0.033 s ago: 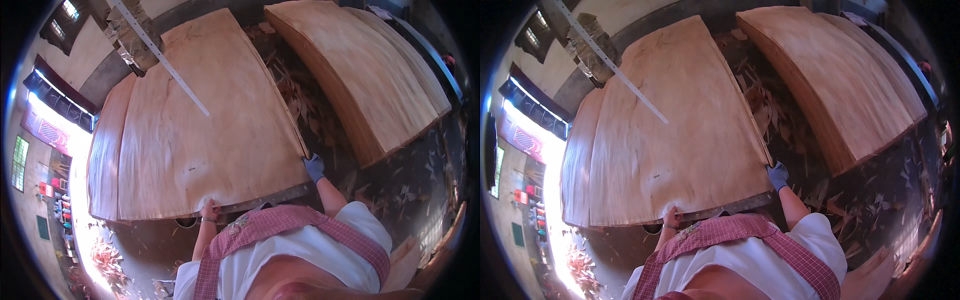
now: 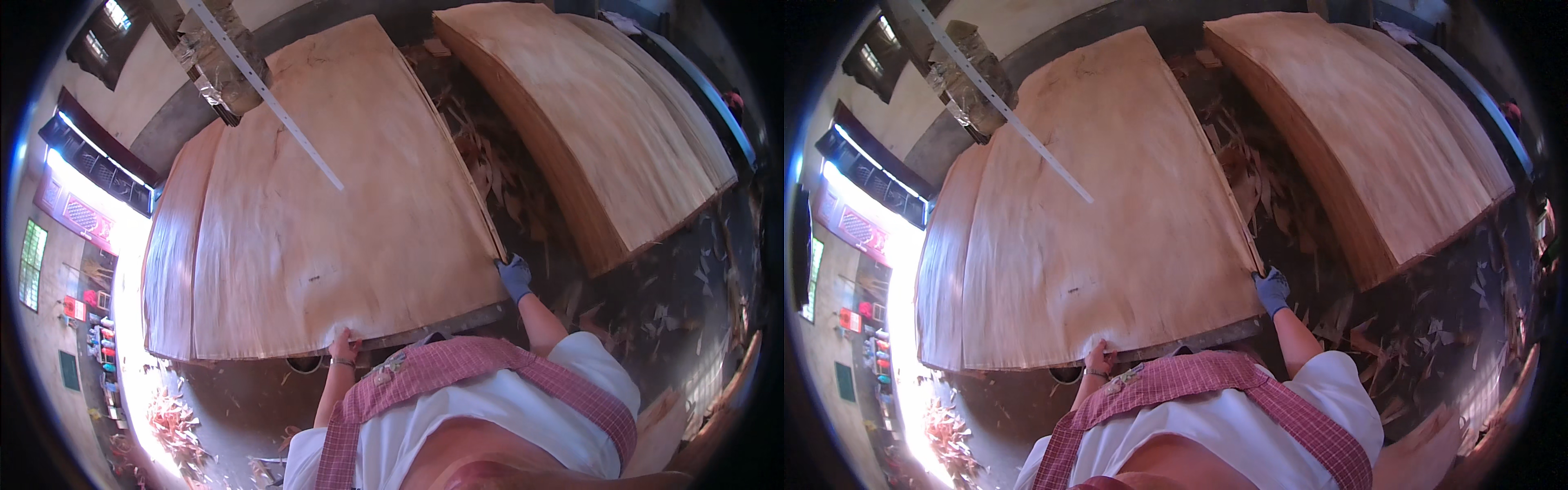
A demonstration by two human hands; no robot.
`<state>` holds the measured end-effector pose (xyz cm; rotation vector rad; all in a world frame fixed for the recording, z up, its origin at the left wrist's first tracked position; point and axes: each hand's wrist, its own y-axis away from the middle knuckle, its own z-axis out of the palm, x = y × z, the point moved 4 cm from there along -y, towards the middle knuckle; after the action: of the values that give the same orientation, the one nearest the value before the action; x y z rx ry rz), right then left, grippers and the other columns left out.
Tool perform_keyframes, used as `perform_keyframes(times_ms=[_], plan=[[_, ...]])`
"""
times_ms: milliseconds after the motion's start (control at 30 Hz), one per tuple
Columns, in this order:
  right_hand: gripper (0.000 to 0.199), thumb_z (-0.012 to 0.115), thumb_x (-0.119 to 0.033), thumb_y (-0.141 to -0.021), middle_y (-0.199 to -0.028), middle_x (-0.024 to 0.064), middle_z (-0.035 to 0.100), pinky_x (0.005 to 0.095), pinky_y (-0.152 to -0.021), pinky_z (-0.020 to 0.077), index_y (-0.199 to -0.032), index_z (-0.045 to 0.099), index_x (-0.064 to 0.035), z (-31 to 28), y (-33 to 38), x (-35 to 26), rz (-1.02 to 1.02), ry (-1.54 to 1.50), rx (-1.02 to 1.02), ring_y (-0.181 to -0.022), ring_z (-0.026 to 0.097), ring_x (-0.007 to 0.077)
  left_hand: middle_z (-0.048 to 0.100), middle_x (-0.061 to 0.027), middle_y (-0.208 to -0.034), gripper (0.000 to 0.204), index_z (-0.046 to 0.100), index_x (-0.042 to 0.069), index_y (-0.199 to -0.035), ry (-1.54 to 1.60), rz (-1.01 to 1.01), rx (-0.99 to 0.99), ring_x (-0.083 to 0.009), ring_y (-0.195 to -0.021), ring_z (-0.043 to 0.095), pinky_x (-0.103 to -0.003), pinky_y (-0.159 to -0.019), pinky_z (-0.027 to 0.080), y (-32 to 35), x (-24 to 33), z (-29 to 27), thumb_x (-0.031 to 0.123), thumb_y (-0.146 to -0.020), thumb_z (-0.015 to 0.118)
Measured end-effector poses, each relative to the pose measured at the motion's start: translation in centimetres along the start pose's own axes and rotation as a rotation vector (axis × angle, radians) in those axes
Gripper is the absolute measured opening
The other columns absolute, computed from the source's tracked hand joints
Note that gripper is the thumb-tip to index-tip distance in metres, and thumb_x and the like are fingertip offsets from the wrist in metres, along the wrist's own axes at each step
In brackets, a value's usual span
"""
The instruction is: The person applies pieces of tape to seams and cracks on large sheets of wood veneer, smoothed them down by hand, and then flips and moves the sheets on a work table.
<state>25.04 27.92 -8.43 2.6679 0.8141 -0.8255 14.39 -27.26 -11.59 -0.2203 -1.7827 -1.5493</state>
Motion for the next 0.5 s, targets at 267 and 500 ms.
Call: perform_keyframes(times_ms=[267, 500], plan=[[0.05, 0.069, -0.052, -0.079, -0.092, 0.0192, 0.069, 0.0488, -0.074, 0.0516, -0.104, 0.065, -0.0093, -3.3, 0.6, 0.2, -0.129, 0.014, 0.105, -0.087, 0.066, 0.0406, 0.064, -0.0088, -0.096, 0.031, 0.056, 0.01, -0.109, -0.078, 0.019, 0.005, -0.0264, -0.076, 0.065, -0.036, -0.048, 0.056, 1.4, 0.0, 1.7, 0.017, -0.084, 0.073], [0.061, 0.065, -0.062, -0.078, -0.1, 0.0203, 0.068, 0.0456, -0.079, 0.0509, -0.1, 0.067, -0.0056, -2.4, 5.2, -4.7, -0.11, -0.066, -0.189, -0.095, 0.065, 0.0387, 0.064, -0.0063, -0.095, 0.027, 0.059, 0.011, -0.106, 0.067, 0.132, 0.021, -0.0246, -0.067, 0.063, -0.035, -0.047, 0.054, 1.0, -0.3, 0.2, 0.019, -0.084, 0.073]])
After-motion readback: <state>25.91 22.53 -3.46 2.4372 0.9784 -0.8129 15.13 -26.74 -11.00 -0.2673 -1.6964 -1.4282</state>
